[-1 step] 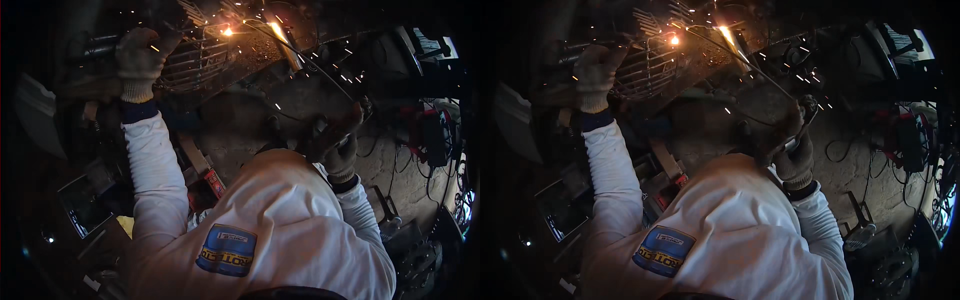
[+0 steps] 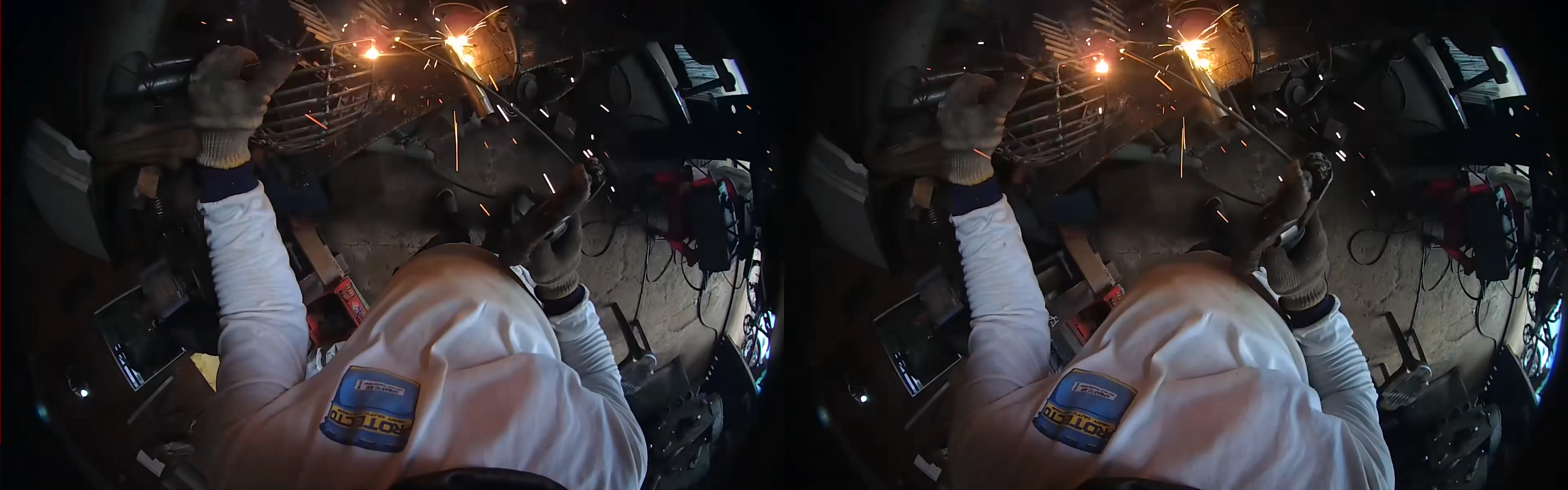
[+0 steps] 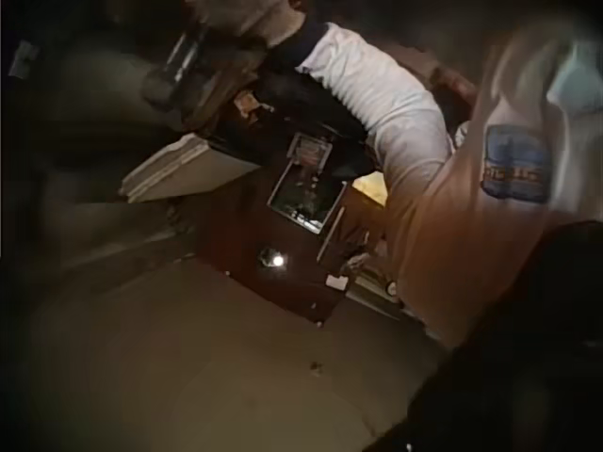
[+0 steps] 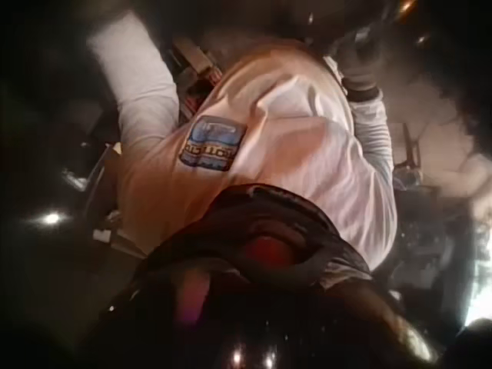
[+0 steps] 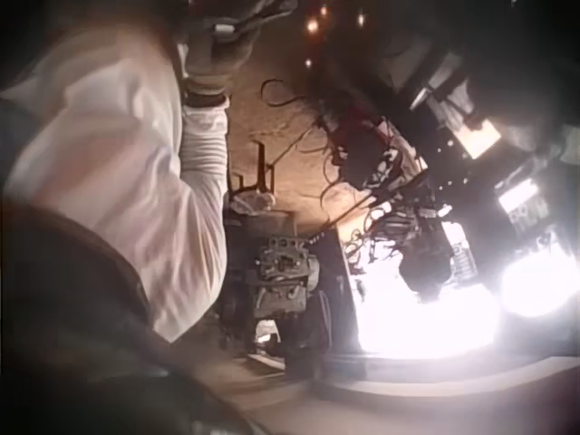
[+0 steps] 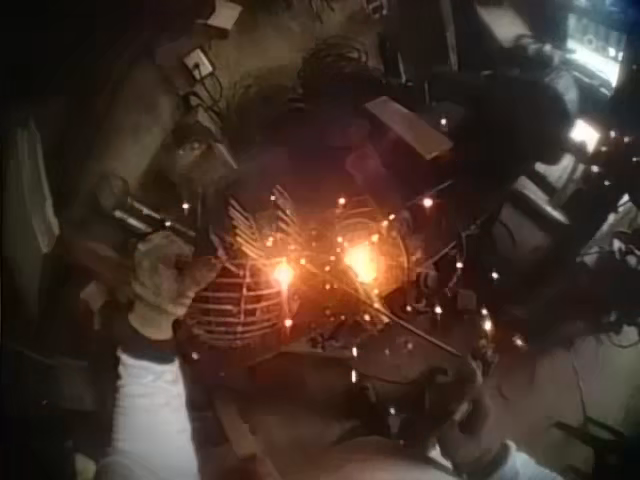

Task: The person welds metal rods together to form a curved grate-like structure using a stick welder, holding the frame with a gloved hand while applying the electrode.

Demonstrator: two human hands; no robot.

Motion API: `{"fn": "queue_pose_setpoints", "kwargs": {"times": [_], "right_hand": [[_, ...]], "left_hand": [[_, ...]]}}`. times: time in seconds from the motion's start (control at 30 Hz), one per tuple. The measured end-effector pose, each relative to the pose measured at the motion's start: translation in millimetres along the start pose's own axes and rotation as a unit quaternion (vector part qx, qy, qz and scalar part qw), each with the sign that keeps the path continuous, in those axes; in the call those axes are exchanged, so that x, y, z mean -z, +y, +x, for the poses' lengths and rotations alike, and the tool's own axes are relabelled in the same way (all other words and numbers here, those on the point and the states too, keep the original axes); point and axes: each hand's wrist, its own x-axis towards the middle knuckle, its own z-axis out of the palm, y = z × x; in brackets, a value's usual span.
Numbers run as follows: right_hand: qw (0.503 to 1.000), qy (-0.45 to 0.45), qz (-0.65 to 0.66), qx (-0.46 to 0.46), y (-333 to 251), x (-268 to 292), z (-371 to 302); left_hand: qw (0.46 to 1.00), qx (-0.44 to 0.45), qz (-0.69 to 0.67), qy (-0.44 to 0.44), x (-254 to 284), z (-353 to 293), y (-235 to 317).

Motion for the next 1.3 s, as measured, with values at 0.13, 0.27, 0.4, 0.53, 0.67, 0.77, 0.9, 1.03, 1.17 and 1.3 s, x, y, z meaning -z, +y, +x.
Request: {"fn": "queue_pose_setpoints", "kwargs": {"times": [0.13, 0.27, 0.4, 0.53, 0.67, 0.77, 0.9, 1.03, 1.17, 1.3], "right_hand": [[0.999, -0.015, -0.010, 0.035, 6.7, 0.6, -0.6], [0.999, -0.031, 0.016, -0.012, -8.1, -6.2, 0.8], [1.000, -0.023, 0.008, -0.004, -1.6, -5.9, -1.0], [0.999, -0.026, 0.022, 0.008, -0.9, -8.4, 0.7], [1.000, -0.020, 0.021, 0.002, -5.0, -9.8, 0.8], [1.000, 0.008, 0.003, 0.017, 15.1, -3.7, -9.3], [0.999, -0.012, -0.039, -0.004, 13.0, 5.7, -9.7], [0.997, -0.001, 0.034, -0.071, -3.3, 2.5, -9.7], [0.999, 0.005, -0.028, -0.020, -4.7, 1.6, -7.2], [0.999, -0.007, -0.031, -0.036, -7.5, 2.2, -5.4]], "left_hand": [[0.999, -0.028, -0.023, 0.012, -9.7, -2.4, -11.8], [0.997, -0.064, 0.028, -0.009, -6.4, -3.7, -10.6], [0.998, 0.050, -0.040, -0.002, -3.6, 1.8, 2.5], [0.996, 0.076, -0.038, -0.014, 4.2, 3.0, 13.7], [0.996, 0.083, -0.022, -0.025, 12.2, 3.5, 18.7], [0.997, 0.067, -0.024, -0.013, 13.0, -1.5, 22.9], [0.996, 0.083, -0.033, -0.016, 20.3, -2.6, 22.1], [0.991, 0.112, -0.019, -0.067, 20.6, -9.1, 2.8], [0.977, 0.178, -0.016, -0.117, 25.1, -4.7, -1.1], [0.972, 0.193, -0.099, -0.085, 16.5, -16.4, -12.6]]}}
